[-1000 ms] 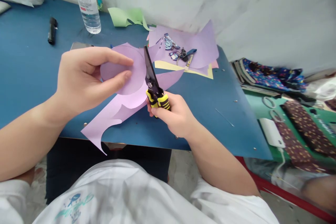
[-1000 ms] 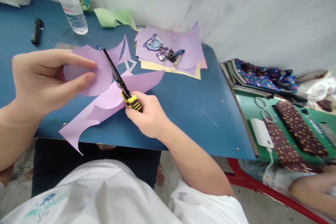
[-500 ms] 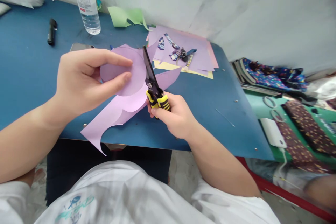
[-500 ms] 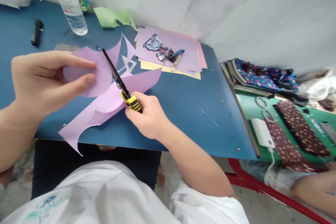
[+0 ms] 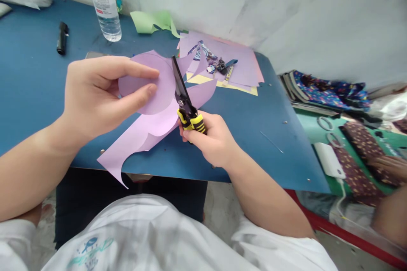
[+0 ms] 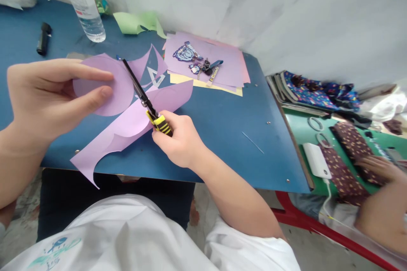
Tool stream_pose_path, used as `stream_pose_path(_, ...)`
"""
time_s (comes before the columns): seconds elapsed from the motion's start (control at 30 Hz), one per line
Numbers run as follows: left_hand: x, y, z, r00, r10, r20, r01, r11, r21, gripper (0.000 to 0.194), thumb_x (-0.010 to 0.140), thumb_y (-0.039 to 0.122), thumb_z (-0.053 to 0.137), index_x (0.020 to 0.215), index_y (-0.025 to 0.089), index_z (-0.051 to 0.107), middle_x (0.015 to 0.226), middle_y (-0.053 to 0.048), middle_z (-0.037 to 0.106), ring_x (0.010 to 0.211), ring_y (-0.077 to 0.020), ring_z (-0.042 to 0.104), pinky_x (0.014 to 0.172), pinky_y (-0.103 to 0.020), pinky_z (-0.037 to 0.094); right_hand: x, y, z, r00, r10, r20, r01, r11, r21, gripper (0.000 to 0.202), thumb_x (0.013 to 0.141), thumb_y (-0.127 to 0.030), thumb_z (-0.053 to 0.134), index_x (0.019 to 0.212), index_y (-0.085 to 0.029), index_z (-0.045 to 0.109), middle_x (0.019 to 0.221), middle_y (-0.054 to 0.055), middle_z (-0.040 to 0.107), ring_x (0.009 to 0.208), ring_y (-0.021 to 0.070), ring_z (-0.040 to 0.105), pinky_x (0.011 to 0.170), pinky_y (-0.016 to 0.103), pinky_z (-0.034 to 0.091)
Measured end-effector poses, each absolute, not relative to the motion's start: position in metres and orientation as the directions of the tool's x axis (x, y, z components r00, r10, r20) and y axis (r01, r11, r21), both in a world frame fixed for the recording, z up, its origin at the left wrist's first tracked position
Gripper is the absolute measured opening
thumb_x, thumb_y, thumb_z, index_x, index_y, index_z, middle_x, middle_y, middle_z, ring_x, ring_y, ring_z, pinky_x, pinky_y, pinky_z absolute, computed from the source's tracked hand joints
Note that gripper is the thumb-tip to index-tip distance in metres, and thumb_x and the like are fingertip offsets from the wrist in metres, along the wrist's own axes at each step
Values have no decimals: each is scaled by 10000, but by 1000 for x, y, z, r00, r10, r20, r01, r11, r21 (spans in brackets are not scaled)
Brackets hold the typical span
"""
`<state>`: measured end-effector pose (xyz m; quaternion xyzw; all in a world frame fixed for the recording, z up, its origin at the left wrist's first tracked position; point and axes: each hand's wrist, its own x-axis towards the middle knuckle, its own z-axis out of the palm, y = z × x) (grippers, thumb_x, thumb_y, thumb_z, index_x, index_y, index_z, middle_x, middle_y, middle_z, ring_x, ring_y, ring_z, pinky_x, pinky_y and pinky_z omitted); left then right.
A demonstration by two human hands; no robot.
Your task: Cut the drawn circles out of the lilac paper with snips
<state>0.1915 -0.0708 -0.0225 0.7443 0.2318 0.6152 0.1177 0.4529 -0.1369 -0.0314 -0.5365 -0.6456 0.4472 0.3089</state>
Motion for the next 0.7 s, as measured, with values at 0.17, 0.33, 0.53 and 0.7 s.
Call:
stream_pose_path(0.17,184,-67,-25,194,456,869,212,-884,416,341,836,191,953,1167,276,950,993,13,908,794,-179,833,564,-273,554,453,-137,-31,-230,970,-78,417,26,-908,145,771,-394,641,742,-282,554,674,-46,582,725,211,601,735,410,442)
stream_pose_path(0.33,198,-71,-22,152,523,839,275,-837,473,419,920,497,991,1272,286,907,1046,-15,878,921,-215,846,692,-327,674,453,-138,-31,-230,970,-77,411,25,-911,143,771,-381,645,742,-285,543,663,-53,562,721,204,585,729,404,442)
stream_pose_path(0.53,230,-80,-12,80,604,793,282,-777,563,585,901,598,996,1379,285,874,1118,-57,876,1038,-269,839,797,-382,708,453,-138,-31,-228,970,-84,411,17,-911,145,775,-379,649,748,-291,537,658,-56,543,712,202,577,721,405,432)
stream_pose_path(0.7,210,-81,-18,70,603,794,301,-772,560,435,849,436,1022,1244,274,935,1028,-49,891,854,-216,778,643,-333,570,453,-138,-31,-232,969,-81,410,22,-912,153,783,-383,640,736,-288,530,668,-52,546,715,202,580,725,406,428)
